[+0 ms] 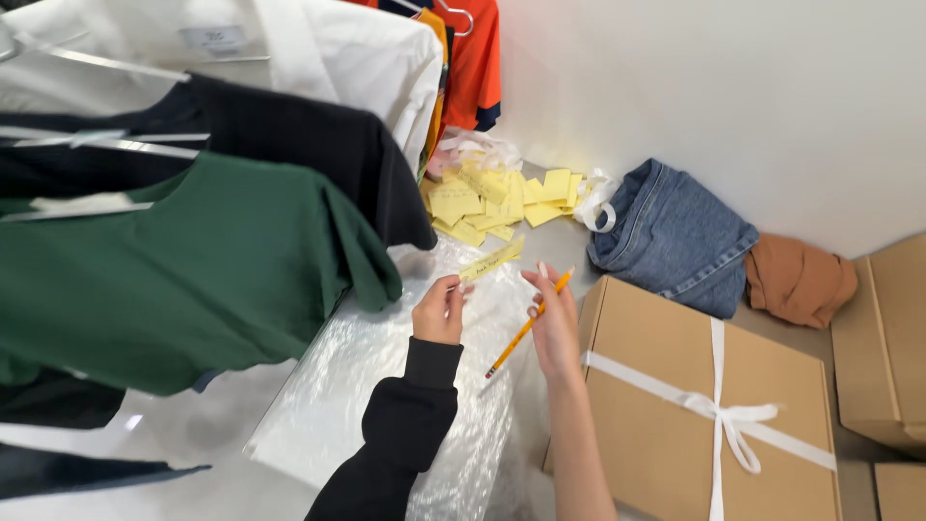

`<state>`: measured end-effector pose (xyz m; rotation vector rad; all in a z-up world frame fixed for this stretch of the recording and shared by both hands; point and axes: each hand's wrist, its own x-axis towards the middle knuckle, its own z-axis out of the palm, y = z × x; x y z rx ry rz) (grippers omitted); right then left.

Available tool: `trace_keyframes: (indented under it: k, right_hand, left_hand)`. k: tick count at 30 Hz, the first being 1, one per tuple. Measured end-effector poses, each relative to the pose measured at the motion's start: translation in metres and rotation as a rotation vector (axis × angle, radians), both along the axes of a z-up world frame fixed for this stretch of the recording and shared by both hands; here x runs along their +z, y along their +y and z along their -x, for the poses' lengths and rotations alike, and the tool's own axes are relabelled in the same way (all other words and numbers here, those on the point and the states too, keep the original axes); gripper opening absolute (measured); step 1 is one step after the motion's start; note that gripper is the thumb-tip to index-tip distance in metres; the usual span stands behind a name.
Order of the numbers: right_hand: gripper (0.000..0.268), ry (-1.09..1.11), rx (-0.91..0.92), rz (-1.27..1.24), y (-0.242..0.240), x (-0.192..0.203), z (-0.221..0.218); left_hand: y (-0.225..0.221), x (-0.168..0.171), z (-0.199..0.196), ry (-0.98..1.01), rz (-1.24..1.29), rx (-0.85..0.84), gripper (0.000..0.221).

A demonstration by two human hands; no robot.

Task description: The person ties a white ribbon around a cardboard box, forming a bow. They then pick up a yellow sticky note and a pencil, write on the note, and place it on the box.

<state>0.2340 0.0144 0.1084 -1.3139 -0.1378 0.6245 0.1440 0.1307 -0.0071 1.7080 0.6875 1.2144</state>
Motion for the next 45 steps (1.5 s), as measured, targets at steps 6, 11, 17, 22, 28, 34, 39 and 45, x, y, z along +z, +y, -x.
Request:
trace_keyframes:
  k: [6, 11, 17, 22, 28, 34, 39, 45]
  right_hand:
    - [0.051, 0.014, 0.142, -0.061, -0.014, 0.025, 0.045]
    - [0.028, 0.023, 0.123, -0.134, -0.028, 0.008, 0.059]
    - [0.015, 0.023, 0.229, -0.196, -0.046, 0.031, 0.108]
    - [0.021, 0.026, 0.353, -0.182, -0.077, 0.039, 0.137]
    - [0.017, -0.029, 0.443, -0.091, -0.145, 0.057, 0.154]
    - [0.020, -0.086, 0.452, -0.048, -0.219, 0.022, 0.138]
    - [0.022, -0.115, 0.405, -0.055, -0.275, 0.015, 0.130]
    - [0.021, -0.140, 0.375, -0.042, -0.329, -0.005, 0.110]
  left_hand:
    - [-0.058, 0.105, 0.073, -0.064, -0.356, -0.081, 0.012]
    - [-0.072, 0.101, 0.098, -0.040, -0.468, 0.072, 0.010]
    - [-0.085, 0.081, 0.128, -0.159, -0.282, 0.170, 0.022]
    - [-0.116, 0.100, 0.150, -0.301, -0.137, 0.179, 0.029]
    - [-0.159, 0.069, 0.159, -0.313, 0.220, 0.093, 0.043]
    - [-0.246, 0.084, 0.162, -0.287, 0.378, -0.021, 0.046]
    - [-0.310, 0.098, 0.163, -0.078, 0.202, 0.013, 0.039]
    - [-0.348, 0.092, 0.154, 0.107, 0.036, -0.044, 0.019]
